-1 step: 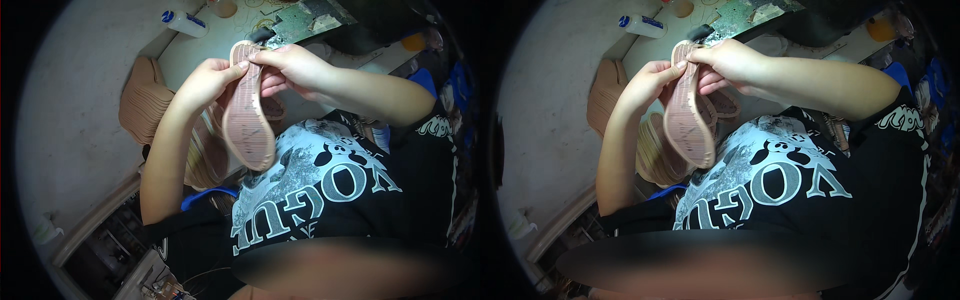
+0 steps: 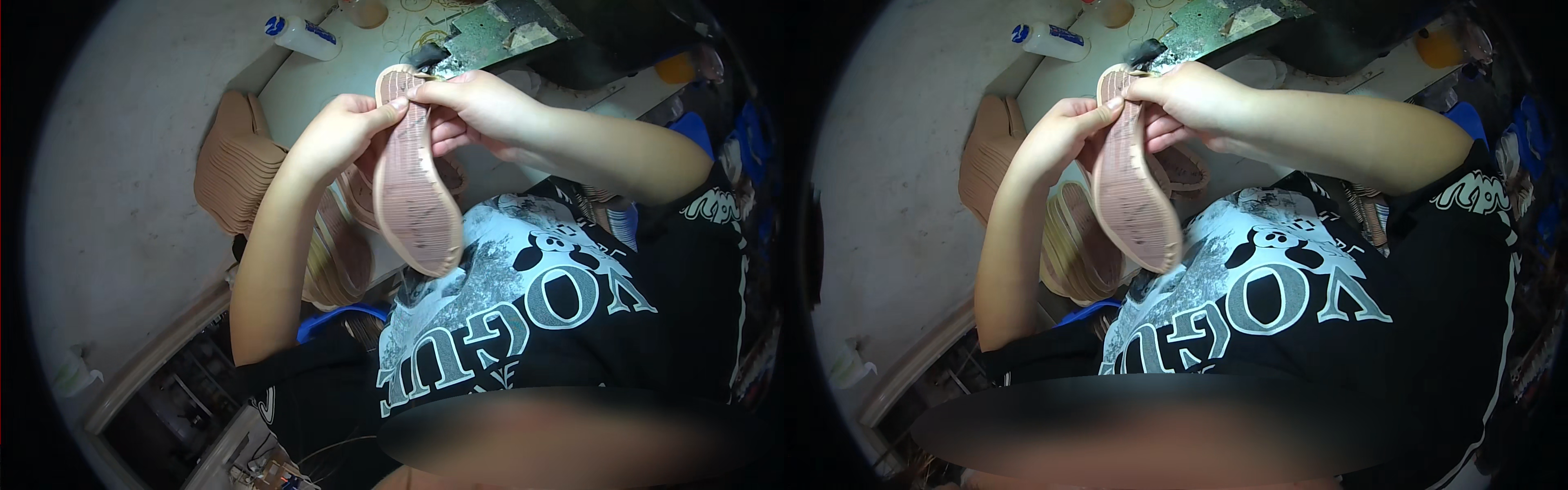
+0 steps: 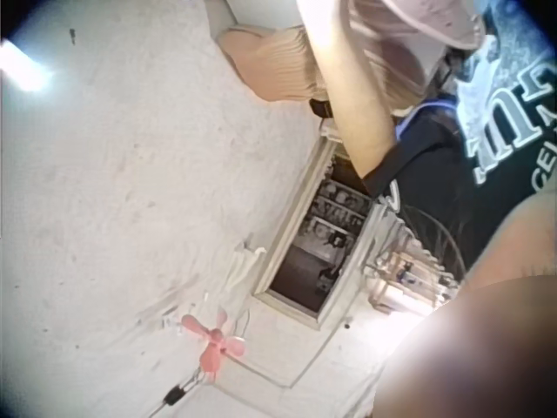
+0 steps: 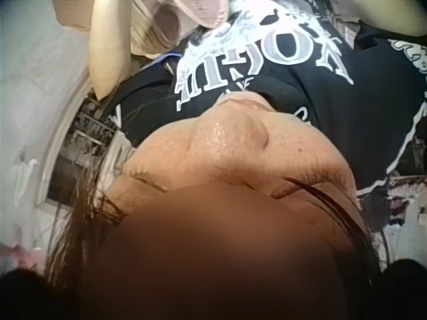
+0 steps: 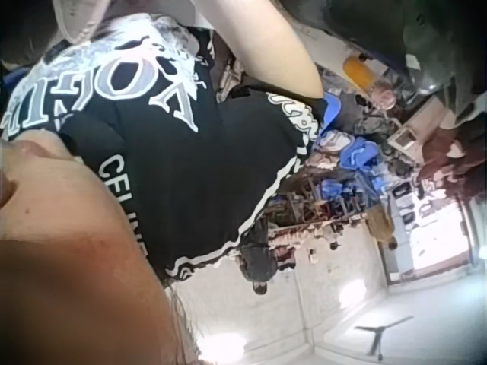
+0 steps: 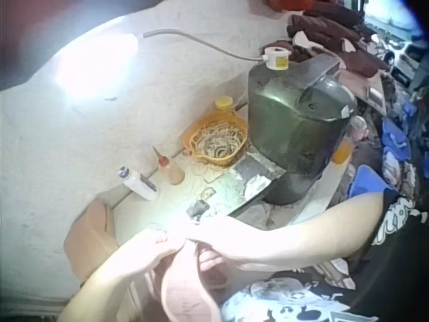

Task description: The recorder applies adhesive from a bottle to shoe insoles and stacks them.

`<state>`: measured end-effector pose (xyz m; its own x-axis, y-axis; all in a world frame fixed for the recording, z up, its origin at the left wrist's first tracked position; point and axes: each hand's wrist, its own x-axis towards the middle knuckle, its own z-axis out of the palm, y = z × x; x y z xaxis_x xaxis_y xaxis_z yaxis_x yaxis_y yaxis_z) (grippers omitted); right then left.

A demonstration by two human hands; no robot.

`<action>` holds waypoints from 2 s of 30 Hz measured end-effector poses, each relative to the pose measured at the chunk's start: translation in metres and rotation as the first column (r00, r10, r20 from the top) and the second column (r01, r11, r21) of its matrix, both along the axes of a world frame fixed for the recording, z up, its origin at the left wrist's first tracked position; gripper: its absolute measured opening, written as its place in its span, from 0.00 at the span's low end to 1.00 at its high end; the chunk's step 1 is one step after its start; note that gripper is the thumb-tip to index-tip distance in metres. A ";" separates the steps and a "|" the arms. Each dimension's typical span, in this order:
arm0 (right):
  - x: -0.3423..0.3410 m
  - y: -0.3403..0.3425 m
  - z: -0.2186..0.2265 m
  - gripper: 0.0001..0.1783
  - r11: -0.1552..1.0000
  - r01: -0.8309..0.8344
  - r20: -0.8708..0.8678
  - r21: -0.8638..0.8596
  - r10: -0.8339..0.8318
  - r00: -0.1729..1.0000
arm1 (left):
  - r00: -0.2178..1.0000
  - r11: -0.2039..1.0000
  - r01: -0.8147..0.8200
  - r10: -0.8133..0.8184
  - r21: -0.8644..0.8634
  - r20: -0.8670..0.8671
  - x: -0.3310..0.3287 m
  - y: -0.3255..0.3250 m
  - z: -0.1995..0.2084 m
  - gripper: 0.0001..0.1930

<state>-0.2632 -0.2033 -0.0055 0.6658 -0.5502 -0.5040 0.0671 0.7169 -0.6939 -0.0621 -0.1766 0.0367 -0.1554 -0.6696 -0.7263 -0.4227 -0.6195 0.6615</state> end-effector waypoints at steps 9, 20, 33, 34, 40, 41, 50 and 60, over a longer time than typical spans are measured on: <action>-0.057 -0.005 0.005 0.17 0.864 -0.467 -0.015 -0.188 0.473 0.881 | 0.983 0.986 -0.165 0.168 0.037 -0.072 -0.001 0.003 -0.006 0.25; -0.078 0.017 -0.004 0.17 0.997 -0.056 0.096 -0.052 0.061 0.994 | 0.985 0.977 -0.164 0.171 -0.137 0.037 0.006 -0.003 -0.007 0.29; 0.002 0.018 0.010 0.15 0.999 -0.004 0.346 0.035 -0.009 0.938 | 0.881 -0.002 0.312 0.376 -0.950 0.288 0.027 0.045 -0.024 0.29; 0.002 0.017 0.015 0.14 0.998 -0.048 0.295 0.033 0.037 0.955 | 0.862 -0.067 0.422 0.338 -0.904 0.378 0.021 0.053 -0.025 0.26; 0.000 0.021 0.036 0.32 0.879 -0.372 0.086 -0.299 0.413 0.907 | 0.924 0.214 -0.116 0.382 -0.970 -0.026 -0.001 0.110 -0.019 0.17; -0.002 0.023 0.037 0.32 0.837 -0.336 -0.061 -0.432 0.344 0.937 | 0.913 0.250 -0.184 0.401 -0.951 -0.071 -0.004 0.115 -0.020 0.20; -0.012 0.044 0.051 0.17 0.835 0.095 0.379 -0.543 0.142 0.915 | 0.874 0.423 -0.422 0.426 -0.802 -0.234 -0.022 0.127 -0.025 0.22; 0.008 0.046 0.059 0.17 0.802 0.020 0.326 -0.597 0.220 0.919 | 0.839 0.320 -0.118 0.538 -0.940 0.078 0.005 0.129 -0.011 0.17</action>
<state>-0.2550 -0.1576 0.0536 0.7993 -0.5743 0.1768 0.3488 0.2039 -0.9147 -0.0575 -0.0473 0.0254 0.3338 -0.8643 0.3761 -0.6328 0.0902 0.7690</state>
